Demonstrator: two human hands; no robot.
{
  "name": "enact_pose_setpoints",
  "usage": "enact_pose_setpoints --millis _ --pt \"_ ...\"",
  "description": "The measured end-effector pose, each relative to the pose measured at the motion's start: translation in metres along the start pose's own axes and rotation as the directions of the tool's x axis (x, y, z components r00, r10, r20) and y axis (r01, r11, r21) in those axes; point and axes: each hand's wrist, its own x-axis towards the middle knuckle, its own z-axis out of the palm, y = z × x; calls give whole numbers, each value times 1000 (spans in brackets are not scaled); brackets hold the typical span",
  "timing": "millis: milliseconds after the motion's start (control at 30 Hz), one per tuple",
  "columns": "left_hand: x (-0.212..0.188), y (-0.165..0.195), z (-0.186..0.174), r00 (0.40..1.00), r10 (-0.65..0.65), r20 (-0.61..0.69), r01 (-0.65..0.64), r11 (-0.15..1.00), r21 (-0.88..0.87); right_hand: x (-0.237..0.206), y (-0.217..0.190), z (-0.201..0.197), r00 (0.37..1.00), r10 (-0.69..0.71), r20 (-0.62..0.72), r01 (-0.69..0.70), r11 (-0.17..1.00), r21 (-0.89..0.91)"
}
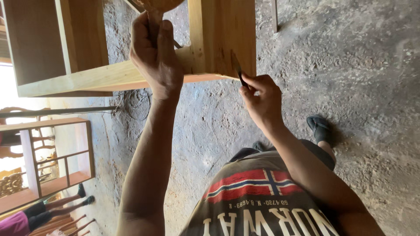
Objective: The person holds a round board with wood filler in one hand and a small spatula in the other, pressing filler into the joints and gaps of an unfinished wooden furniture frame. They move around the frame, scooping more filler and smoothing it into seams on different edges and corners.
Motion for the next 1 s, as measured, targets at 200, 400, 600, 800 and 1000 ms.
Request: enact_pose_setpoints --millis 200,400,600,800,1000 --pt "-1 4 1 1000 -22 8 22 1000 -1 -9 -15 2 883 403 241 -468 722 509" --pt "0 8 2 998 -55 10 55 998 31 -3 -44 3 920 316 232 -390 683 618" --pt "0 9 1 998 -69 13 69 998 7 3 -58 1 928 296 227 -372 782 500" --pt "2 8 3 998 -55 6 55 998 -27 4 -67 -4 928 268 258 -366 788 495" --pt "2 6 0 999 -37 6 38 999 -3 -1 -43 -33 844 437 311 -532 602 595"
